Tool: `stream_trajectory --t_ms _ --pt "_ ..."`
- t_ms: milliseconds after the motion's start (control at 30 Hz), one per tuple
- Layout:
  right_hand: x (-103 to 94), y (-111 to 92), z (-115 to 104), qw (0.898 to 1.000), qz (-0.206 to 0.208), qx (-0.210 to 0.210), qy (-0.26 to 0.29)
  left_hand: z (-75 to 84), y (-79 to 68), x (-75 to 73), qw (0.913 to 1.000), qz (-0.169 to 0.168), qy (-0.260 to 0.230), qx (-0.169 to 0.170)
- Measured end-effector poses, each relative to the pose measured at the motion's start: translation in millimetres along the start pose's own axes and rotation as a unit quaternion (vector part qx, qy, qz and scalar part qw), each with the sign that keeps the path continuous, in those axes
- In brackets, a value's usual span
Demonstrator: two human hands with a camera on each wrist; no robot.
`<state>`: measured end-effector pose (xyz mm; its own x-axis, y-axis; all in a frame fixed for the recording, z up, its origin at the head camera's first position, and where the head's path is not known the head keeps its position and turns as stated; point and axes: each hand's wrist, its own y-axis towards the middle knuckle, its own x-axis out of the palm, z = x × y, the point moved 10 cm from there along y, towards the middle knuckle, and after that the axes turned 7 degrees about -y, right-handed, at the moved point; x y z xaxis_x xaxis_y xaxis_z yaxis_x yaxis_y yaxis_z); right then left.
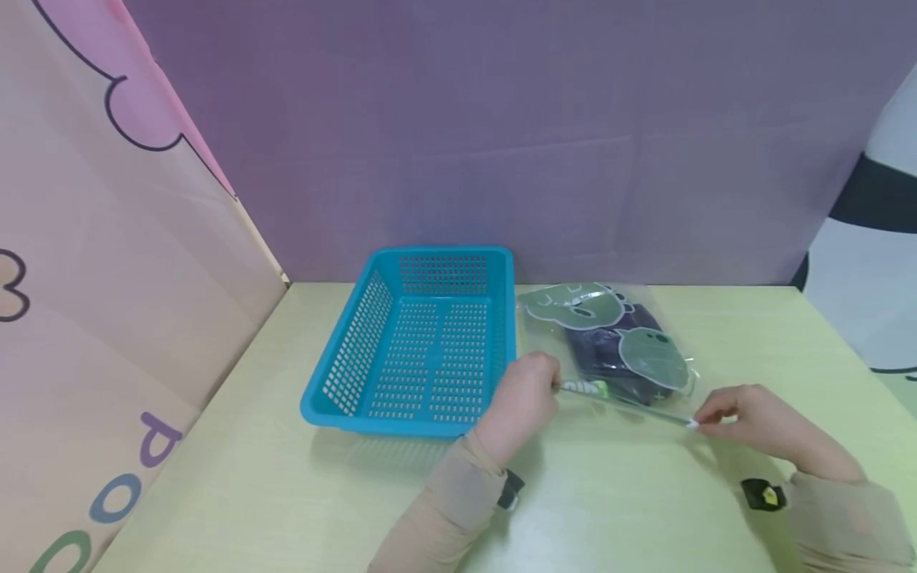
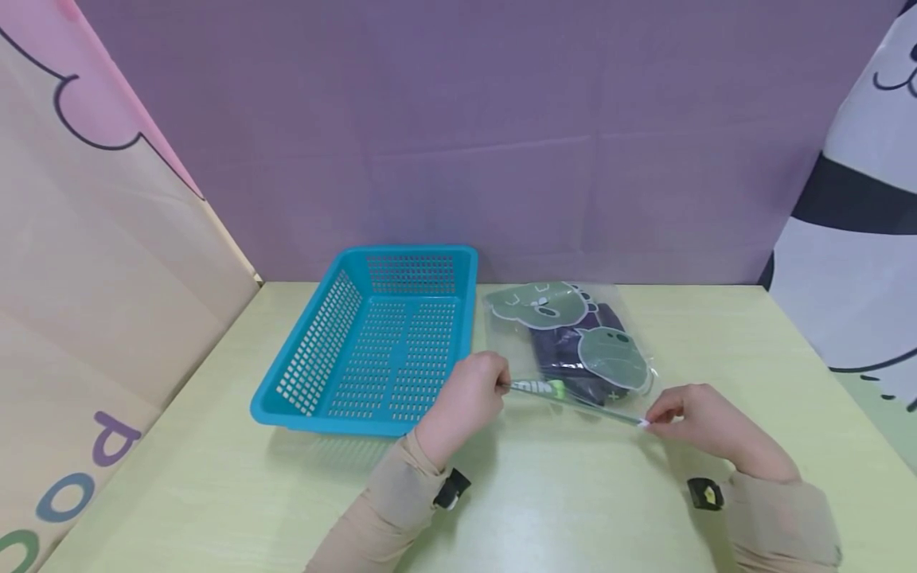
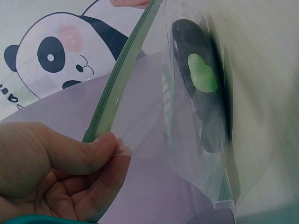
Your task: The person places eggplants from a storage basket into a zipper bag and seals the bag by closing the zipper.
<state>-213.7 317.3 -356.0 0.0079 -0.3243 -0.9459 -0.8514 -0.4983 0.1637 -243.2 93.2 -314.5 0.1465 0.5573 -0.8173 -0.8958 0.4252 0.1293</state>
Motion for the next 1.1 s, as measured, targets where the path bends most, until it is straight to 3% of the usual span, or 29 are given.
stream_trajectory --t_ms 1100 --pt "3.7 -6.8 9.7 1.0 -0.017 0.011 0.013 1.2 -0.3 -1.0 1.0 0.008 0.005 0.004"
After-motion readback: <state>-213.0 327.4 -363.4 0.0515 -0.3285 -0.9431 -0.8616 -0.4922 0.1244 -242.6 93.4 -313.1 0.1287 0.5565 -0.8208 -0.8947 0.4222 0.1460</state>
